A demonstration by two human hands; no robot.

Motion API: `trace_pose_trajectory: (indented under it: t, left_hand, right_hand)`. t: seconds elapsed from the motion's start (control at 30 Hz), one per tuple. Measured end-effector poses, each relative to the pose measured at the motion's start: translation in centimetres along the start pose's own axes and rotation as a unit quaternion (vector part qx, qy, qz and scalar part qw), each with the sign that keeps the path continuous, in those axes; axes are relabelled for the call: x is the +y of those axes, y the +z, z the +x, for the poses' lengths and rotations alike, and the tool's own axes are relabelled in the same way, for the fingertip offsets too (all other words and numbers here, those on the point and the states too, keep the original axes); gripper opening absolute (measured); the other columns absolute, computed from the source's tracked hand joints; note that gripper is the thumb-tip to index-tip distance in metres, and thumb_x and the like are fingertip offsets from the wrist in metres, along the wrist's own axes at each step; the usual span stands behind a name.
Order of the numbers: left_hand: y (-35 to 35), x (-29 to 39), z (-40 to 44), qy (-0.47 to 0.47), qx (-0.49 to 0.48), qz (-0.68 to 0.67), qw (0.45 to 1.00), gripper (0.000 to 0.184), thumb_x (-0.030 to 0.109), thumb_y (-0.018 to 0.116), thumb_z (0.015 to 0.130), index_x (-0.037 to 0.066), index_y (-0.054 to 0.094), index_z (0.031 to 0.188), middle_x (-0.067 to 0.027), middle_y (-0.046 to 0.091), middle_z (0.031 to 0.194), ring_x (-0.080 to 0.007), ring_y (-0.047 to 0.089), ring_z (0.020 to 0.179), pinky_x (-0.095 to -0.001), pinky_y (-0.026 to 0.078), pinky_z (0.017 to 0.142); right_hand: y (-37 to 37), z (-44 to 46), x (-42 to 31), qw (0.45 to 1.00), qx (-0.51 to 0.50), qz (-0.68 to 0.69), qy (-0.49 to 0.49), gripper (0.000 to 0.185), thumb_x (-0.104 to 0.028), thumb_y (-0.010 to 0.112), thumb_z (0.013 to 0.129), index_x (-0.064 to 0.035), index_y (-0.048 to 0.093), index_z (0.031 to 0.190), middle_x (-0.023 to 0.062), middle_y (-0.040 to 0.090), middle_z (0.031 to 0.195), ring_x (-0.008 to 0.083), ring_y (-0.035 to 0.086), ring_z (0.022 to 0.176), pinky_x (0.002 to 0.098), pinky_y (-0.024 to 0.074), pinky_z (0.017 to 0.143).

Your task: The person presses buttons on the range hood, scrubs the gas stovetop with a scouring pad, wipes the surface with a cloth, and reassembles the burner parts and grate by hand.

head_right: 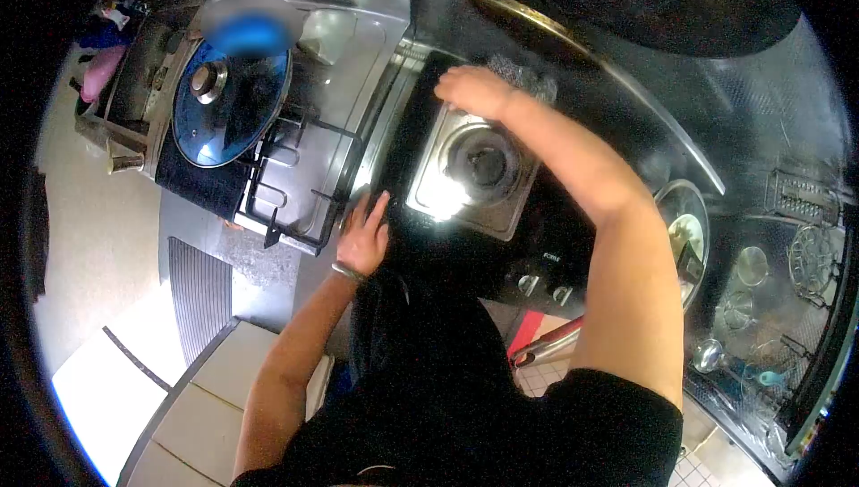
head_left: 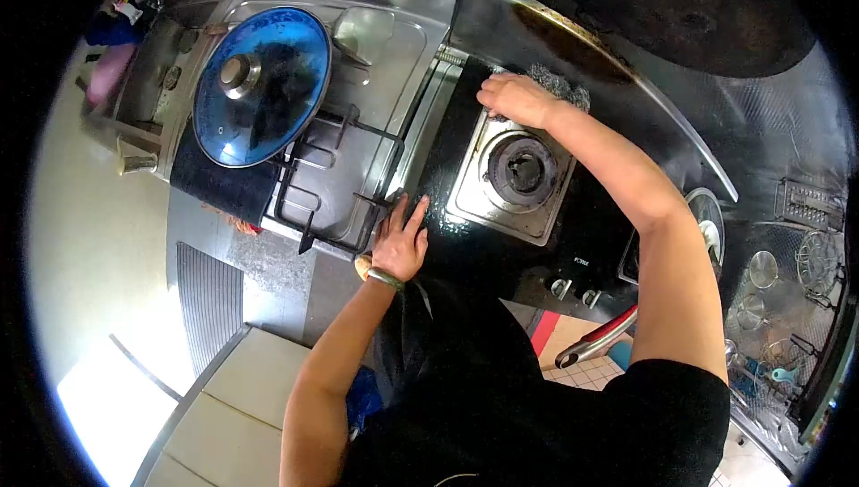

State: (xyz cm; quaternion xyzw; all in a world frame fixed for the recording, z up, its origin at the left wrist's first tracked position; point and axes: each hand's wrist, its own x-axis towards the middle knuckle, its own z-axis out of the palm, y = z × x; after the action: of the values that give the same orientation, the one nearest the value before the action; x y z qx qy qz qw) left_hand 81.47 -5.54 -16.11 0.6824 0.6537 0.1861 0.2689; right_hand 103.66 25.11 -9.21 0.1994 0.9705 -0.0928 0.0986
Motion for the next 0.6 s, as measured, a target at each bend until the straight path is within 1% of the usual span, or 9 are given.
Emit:
trace_pose_trajectory:
  t: [0.07,0.1,0.13,0.2,0.27,0.3,0.47,0.53,0.6]
  left_hand:
    - [0.3,-0.1,-0.1,-0.003,0.002,-0.003,1.000,0.069,0.022,0.061,0.091,0.028,0.034,0.154,-0.0224,0.040,0.149,-0.0456,0.049,0.125,-0.0552,0.042,0.104]
    - [0.4,-0.1,-0.1,0.003,0.005,-0.003,1.000,0.069,0.022,0.061,0.091,0.029,0.034,0.154,-0.0222,0.040,0.149,-0.0455,0.049,0.125,-0.0552,0.042,0.104]
    - [0.3,-0.2,-0.1,0.008,0.009,-0.002,1.000,0.069,0.022,0.061,0.090,0.029,0.035,0.154,-0.0219,0.040,0.149,-0.0453,0.049,0.125,-0.0552,0.042,0.104]
    - [0.2,-0.1,-0.1,0.006,0.011,0.002,1.000,0.069,0.022,0.061,0.090,0.029,0.035,0.153,-0.0214,0.040,0.149,-0.0449,0.050,0.124,-0.0551,0.042,0.104]
    - [0.0,0.0,-0.1,-0.002,0.003,0.009,1.000,0.069,0.023,0.062,0.090,0.029,0.035,0.153,-0.0210,0.040,0.149,-0.0445,0.050,0.123,-0.0549,0.042,0.104]
    - [0.0,-0.1,0.0,0.003,0.008,0.007,1.000,0.069,0.023,0.062,0.090,0.029,0.035,0.153,-0.0208,0.040,0.150,-0.0443,0.050,0.123,-0.0549,0.042,0.104]
    - [0.2,-0.2,-0.1,0.013,0.015,0.006,1.000,0.070,0.023,0.062,0.090,0.030,0.033,0.154,-0.0199,0.039,0.151,-0.0438,0.051,0.122,-0.0550,0.043,0.103]
    - [0.1,-0.1,0.0,0.012,0.016,0.015,1.000,0.070,0.024,0.062,0.090,0.030,0.033,0.154,-0.0196,0.038,0.151,-0.0438,0.051,0.121,-0.0550,0.043,0.103]
    - [-0.2,0.1,-0.2,0.003,0.007,0.012,1.000,0.070,0.024,0.062,0.090,0.030,0.033,0.154,-0.0196,0.038,0.152,-0.0440,0.051,0.121,-0.0550,0.043,0.103]
  right_hand:
    - [0.0,0.4,-1.0,0.998,-0.003,-0.003,-0.064,0.017,-0.018,0.067,0.080,-0.0070,0.065,0.093,0.0091,0.065,0.099,0.0291,0.062,0.103,0.0422,0.0542,0.086]
    - [0.3,0.7,-2.4,0.996,-0.028,0.023,-0.085,0.019,-0.020,0.069,0.079,-0.0077,0.065,0.094,0.0089,0.065,0.100,0.0289,0.062,0.104,0.0426,0.0543,0.085]
    - [0.1,0.6,-3.1,0.991,-0.071,0.049,-0.106,0.021,-0.022,0.069,0.080,-0.0089,0.066,0.096,0.0092,0.064,0.102,0.0294,0.061,0.105,0.0422,0.0536,0.088]
    - [0.6,0.0,-2.1,0.994,-0.048,0.034,-0.097,0.023,-0.022,0.070,0.081,-0.0097,0.066,0.099,0.0093,0.064,0.103,0.0297,0.060,0.106,0.0418,0.0521,0.091]
    - [0.2,-1.3,-0.4,0.996,-0.059,0.026,-0.063,0.022,-0.021,0.069,0.082,-0.0098,0.066,0.101,0.0087,0.064,0.102,0.0295,0.059,0.107,0.0413,0.0507,0.093]
    - [0.1,-2.2,-0.1,0.998,-0.036,0.038,-0.043,0.021,-0.017,0.069,0.081,-0.0102,0.067,0.101,0.0081,0.064,0.101,0.0280,0.059,0.107,0.0403,0.0508,0.093]
    - [0.3,-1.6,-1.8,0.995,-0.003,0.003,-0.099,0.017,-0.008,0.066,0.078,-0.0105,0.064,0.094,0.0078,0.063,0.100,0.0265,0.059,0.106,0.0378,0.0508,0.092]
    - [0.2,-1.4,-1.7,0.996,-0.048,0.011,-0.079,0.020,-0.007,0.065,0.078,-0.0116,0.064,0.098,0.0079,0.062,0.100,0.0264,0.059,0.106,0.0375,0.0509,0.093]
    - [-0.1,-2.6,-1.2,0.998,-0.043,0.006,-0.036,0.023,-0.006,0.064,0.079,-0.0121,0.065,0.101,0.0085,0.062,0.101,0.0266,0.059,0.107,0.0379,0.0507,0.095]
